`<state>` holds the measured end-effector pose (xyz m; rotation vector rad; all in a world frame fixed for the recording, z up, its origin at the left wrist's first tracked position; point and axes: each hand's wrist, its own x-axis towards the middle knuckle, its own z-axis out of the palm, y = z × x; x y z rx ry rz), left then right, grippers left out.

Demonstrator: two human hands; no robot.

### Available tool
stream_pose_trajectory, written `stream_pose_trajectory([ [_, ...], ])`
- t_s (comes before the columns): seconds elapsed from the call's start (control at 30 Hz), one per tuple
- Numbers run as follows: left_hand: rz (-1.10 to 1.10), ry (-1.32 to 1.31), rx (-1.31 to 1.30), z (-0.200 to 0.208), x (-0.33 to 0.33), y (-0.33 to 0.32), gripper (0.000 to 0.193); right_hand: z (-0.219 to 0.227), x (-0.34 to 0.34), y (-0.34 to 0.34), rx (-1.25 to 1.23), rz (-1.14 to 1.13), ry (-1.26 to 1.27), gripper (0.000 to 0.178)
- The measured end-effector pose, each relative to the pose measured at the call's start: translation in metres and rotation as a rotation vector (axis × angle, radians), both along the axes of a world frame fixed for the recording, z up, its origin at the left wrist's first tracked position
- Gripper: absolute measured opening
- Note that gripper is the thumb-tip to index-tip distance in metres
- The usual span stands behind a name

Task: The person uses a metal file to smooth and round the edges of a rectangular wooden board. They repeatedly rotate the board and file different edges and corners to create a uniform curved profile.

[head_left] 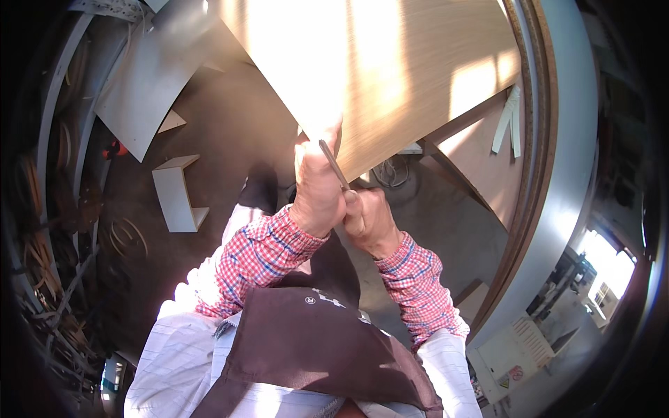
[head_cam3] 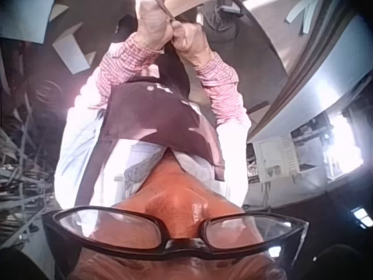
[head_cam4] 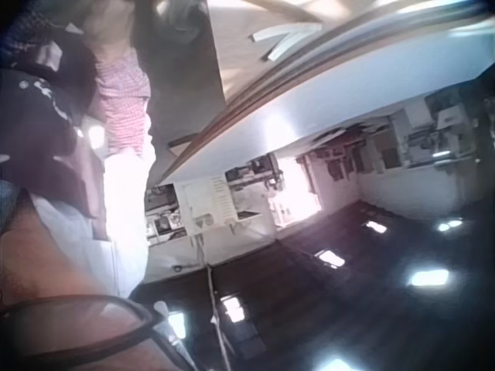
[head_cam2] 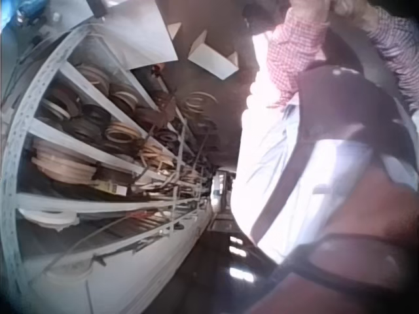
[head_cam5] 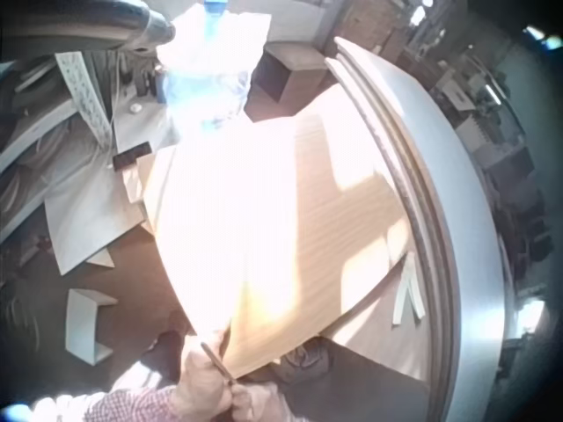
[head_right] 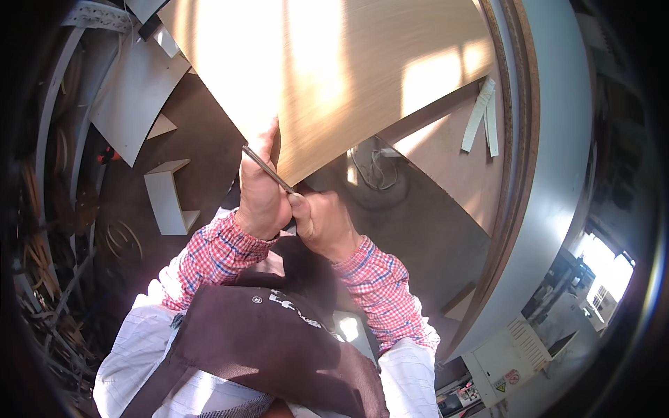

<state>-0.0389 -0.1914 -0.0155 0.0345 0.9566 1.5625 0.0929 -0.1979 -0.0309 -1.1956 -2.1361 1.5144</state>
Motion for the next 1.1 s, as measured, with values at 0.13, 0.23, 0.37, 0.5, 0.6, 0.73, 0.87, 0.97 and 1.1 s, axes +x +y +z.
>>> stream_pose_trajectory([
  [0.13,0.037,-0.081,-0.030,-0.001,-0.001,0.003,0.053,0.003,-0.002,-0.004,-0.024,-0.047,0.012,0.059],
  [0.23,0.087,-0.078,-0.126,-0.010,0.006,0.004,0.052,0.022,-0.011,-0.012,-0.255,-0.248,0.040,0.062],
  [0.37,-0.022,-0.120,-0.122,0.001,0.004,0.006,0.056,0.047,-0.013,-0.012,-0.527,-0.317,-0.009,0.065],
  [0.5,-0.069,-0.161,-0.110,0.009,0.005,0.007,0.061,0.065,-0.016,-0.003,-0.552,-0.255,-0.081,0.064],
  [0.6,-0.101,-0.182,-0.079,0.008,0.004,0.007,0.061,0.070,-0.018,-0.003,-0.557,-0.273,-0.080,0.064],
  [0.73,-0.088,-0.219,-0.065,0.007,0.003,0.005,0.060,0.065,-0.011,0.002,-0.469,-0.248,-0.138,0.065],
  [0.87,-0.039,-0.224,-0.114,-0.002,0.009,0.004,0.058,0.067,-0.007,0.019,-0.474,-0.262,-0.165,0.065],
  [0.97,-0.088,-0.211,-0.120,0.000,0.005,0.005,0.055,0.070,-0.020,-0.003,-0.545,-0.357,-0.104,0.063],
  [1.1,-0.113,-0.250,-0.101,0.008,0.001,0.002,0.050,0.064,-0.012,-0.003,-0.529,-0.312,-0.131,0.066],
])
